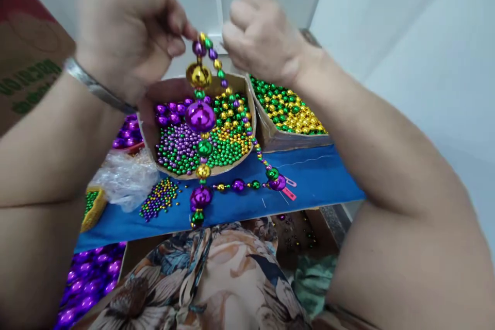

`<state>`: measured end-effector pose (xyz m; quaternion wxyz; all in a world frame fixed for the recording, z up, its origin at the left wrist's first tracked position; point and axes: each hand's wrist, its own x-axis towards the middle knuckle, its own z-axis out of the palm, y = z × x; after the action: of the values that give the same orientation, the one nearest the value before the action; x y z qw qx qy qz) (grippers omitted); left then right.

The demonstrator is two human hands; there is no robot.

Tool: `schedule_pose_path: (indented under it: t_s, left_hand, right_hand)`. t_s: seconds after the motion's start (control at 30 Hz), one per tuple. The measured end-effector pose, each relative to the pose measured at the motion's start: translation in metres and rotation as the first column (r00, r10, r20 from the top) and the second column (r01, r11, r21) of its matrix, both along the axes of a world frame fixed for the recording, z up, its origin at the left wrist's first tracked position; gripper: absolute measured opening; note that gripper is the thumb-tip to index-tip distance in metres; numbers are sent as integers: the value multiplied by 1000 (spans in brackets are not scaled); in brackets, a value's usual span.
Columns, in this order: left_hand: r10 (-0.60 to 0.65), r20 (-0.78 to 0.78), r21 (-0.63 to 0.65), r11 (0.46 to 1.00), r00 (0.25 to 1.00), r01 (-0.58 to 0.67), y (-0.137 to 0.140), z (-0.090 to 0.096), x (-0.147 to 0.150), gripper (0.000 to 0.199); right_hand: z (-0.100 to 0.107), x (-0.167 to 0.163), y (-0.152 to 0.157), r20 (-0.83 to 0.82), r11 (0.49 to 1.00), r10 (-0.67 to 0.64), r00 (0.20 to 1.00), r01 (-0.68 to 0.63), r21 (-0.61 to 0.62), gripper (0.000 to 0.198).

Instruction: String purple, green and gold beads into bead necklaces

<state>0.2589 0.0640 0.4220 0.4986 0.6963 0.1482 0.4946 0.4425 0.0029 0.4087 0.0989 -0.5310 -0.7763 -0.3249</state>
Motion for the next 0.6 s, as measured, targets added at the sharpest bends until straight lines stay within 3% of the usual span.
schedule_pose_path:
  t_s: [0.07,0.17,0.23,0.37,0.47,0.6]
  left_hand:
    - [-57,-25,-24,998,998,56,3,-25,2,31]
    - [-89,-67,-109,991,994,81,8,-60,7,31]
    - [-73,-81,-100,993,994,65,12,-81,10,29]
    - [-59,-120,-61,997,991,52,18,-116,14,21]
    - [-82,-131,-127,990,988,65,16,-133,15,18]
    - [-76,-122,-313,949,990,34,6,-140,16,15]
  right_hand:
    - [-22,6,5,4,998,3,1000,-3,-61,41]
    - [-65,13,9,-157,993,90,984,-101,-64,37]
    - [-88,15,8,-248,984,136,959,-159,-76,39]
    - [-114,10,-4,-372,980,59,926,-126,-157,44]
    - [-127,2,-13,-436,983,-28,899,-54,-173,46]
    - [-146,-5,-16,-422,997,-29,906,-4,-79,41]
